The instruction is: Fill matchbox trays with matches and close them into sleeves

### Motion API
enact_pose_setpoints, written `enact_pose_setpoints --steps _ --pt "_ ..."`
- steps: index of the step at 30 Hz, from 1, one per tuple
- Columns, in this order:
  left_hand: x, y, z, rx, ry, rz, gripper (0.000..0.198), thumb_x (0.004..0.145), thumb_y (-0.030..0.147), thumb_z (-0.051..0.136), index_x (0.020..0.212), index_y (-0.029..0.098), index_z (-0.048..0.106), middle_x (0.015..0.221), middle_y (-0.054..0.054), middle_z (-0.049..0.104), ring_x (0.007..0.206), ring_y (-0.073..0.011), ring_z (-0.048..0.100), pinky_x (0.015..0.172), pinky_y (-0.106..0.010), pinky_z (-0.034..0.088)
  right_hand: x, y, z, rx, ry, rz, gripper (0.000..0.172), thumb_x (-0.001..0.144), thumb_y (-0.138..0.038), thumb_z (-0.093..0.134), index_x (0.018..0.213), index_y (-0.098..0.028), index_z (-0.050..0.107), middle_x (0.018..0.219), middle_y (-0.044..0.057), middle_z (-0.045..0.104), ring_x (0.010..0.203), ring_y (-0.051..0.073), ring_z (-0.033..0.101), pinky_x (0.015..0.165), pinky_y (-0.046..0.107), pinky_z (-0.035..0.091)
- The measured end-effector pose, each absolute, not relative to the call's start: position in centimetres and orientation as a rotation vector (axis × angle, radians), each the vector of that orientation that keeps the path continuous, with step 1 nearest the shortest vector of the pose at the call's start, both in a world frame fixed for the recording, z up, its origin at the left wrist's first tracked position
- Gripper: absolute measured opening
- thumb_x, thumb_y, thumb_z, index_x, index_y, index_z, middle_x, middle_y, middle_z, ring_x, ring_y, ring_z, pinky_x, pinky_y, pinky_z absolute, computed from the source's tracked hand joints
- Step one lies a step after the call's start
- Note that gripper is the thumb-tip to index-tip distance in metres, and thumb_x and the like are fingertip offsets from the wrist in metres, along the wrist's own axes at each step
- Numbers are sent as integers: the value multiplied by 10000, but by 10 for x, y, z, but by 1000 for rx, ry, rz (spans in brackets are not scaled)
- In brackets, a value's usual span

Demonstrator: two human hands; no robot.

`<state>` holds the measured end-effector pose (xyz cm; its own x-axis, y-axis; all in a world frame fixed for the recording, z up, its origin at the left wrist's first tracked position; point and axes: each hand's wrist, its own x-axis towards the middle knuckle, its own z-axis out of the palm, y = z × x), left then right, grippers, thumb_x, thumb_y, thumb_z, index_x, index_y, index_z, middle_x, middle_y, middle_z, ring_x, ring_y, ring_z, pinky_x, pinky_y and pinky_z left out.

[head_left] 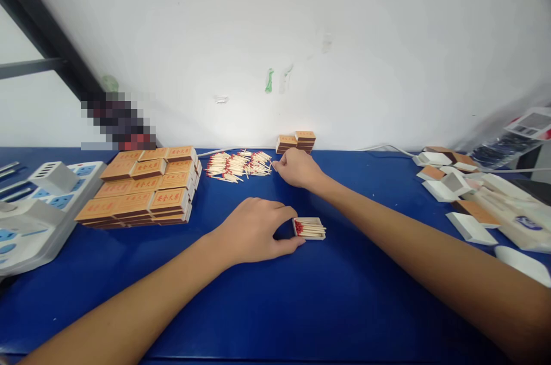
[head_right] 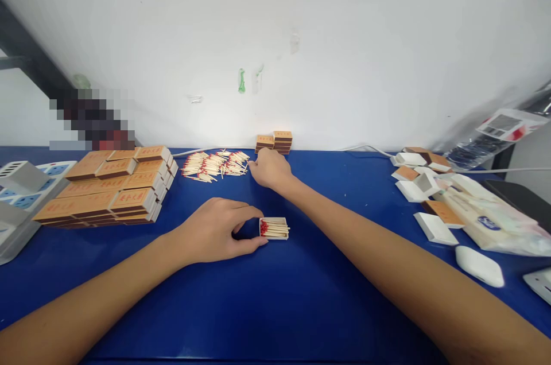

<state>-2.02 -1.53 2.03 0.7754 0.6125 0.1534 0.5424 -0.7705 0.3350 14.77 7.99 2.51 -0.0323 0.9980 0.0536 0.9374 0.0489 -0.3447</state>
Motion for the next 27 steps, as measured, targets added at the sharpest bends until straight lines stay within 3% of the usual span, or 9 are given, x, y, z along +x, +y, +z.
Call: enact_pose_setpoints --steps 5,10,17,23,27 --pt "-20 -14 20 2706 875 365 255 960 450 668 979 200 717 799 2 705 668 -163 634 594 -286 367 143 80 23 -1956 -2107 312 405 991 -481 573 773 -171 715 750 127 746 759 230 684 635 307 428" --pt "-19 -13 20 2703 877 369 247 957 443 674 953 197 702 806 0 704 673 -164 637 592 -285 368 146 86 27 -1989 -2145 300 256 959 -356 620 842 -155 729 791 130 761 759 228 689 639 305 428" --pt "-20 -13 17 2721 873 394 261 954 456 680 978 198 710 793 3 700 715 -179 653 617 -296 388 173 78 29 -1944 -2261 273 376 1022 -356 570 700 -188 669 751 107 750 723 211 677 616 309 390" --pt "-21 -10 18 2731 895 392 263 962 457 673 1021 205 722 785 4 700 691 -172 641 611 -290 380 191 60 21 -1798 -2430 54 191 1033 -309 568 970 -172 686 1070 141 761 928 259 698 719 326 438" --pt "-23 -7 18 2715 977 399 272 952 456 675 1075 222 739 786 3 699 694 -178 640 605 -293 368 206 47 19 -1713 -2497 108 218 1058 -304 492 1014 -166 655 1131 167 724 977 273 683 807 354 472"
